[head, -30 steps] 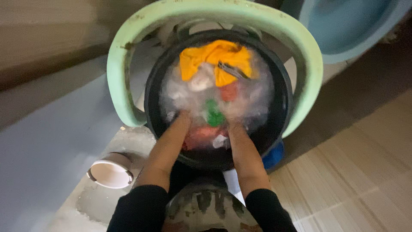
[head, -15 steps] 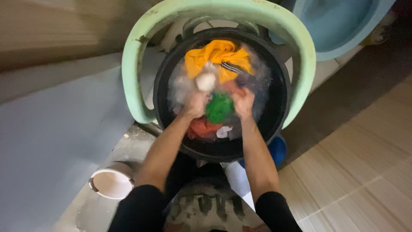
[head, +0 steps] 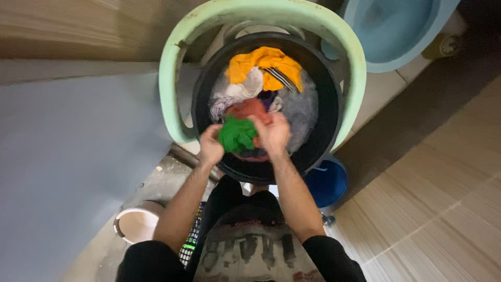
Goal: The person hand washes a load of clothes in a green basin using a blue scoop to add water from a nearby drum. They agitate the clothes, rinse them, and wring out individual items before placing them into a black laundry basket.
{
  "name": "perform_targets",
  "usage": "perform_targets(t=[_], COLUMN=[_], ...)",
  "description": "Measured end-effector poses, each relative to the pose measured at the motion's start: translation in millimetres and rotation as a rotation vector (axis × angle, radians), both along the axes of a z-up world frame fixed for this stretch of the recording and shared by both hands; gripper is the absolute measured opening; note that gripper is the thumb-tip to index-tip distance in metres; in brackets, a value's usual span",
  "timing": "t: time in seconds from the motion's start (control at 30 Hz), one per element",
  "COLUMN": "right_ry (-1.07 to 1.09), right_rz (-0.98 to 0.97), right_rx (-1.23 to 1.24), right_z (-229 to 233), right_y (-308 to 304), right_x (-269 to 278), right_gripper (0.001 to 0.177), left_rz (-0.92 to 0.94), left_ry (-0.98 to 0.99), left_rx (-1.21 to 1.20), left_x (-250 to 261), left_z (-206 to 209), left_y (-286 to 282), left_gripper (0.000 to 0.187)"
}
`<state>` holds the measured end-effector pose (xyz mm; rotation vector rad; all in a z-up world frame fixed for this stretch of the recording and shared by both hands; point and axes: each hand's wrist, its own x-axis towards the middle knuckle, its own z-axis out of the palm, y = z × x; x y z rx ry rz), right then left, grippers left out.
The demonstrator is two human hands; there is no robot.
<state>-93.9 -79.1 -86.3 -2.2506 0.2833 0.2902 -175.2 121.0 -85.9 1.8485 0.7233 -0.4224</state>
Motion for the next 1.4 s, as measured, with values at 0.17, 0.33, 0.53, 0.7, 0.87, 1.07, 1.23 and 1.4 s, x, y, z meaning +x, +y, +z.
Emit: perform_targets(t=[0.17, 0.33, 0.53, 0.7, 0.87, 1.07, 1.23, 1.4], right_ry=[-0.002, -0.166, -0.218, 0.0, 0.028, -0.112, 0.114, -0.01], right_rz=[-0.184, 0.198, 0.441, 0.511, 0.423, 0.239, -0.038, 0.443], right_rx=[-0.437, -0.446, -0.36, -0.167, -0.116, -0.055, 0.497, 0.217], right_z=[-23.1, -68.6, -171.2, -238.2, -268.9, -239.6, -132.2, -43.0], right_y=[-58.6, -56.0, -38.7, -57.0, -67.8, -58.8, -0.6, 46.7], right_x=[14.9, 12.2, 10.9, 6.1, 2.8, 20.0, 6.4, -7.6], right_gripper=[0.051, 0.094, 0.104, 0.09, 0.076, 0.061, 0.053, 0.045], left_rz=[0.207, -0.488, -0.703, -0.699, -0.613, -0.539, -0.137, -0.403], left_ry=[-0.25, -0.332, 0.12, 0.199, 0.162, 0.078, -0.365, -0.579], left_rx=[0.515, 0.69, 0.593, 0.388, 0.34, 0.272, 0.081, 0.35], left_x=[18.0, 55.9, 92.6, 96.8, 87.7, 86.1, 72.4, 85.9], left_z=[-38.1, -50.1, -113.3, -157.1, -176.3, -163.7, -83.5, -3.6], left_y=[-18.5, -47.4, -73.1, -62.4, -52.0, -43.9, -28.7, -31.0], left_gripper=[0.072, 0.073, 0.074, 0.068, 0.063, 0.058, 0.055, 0.072])
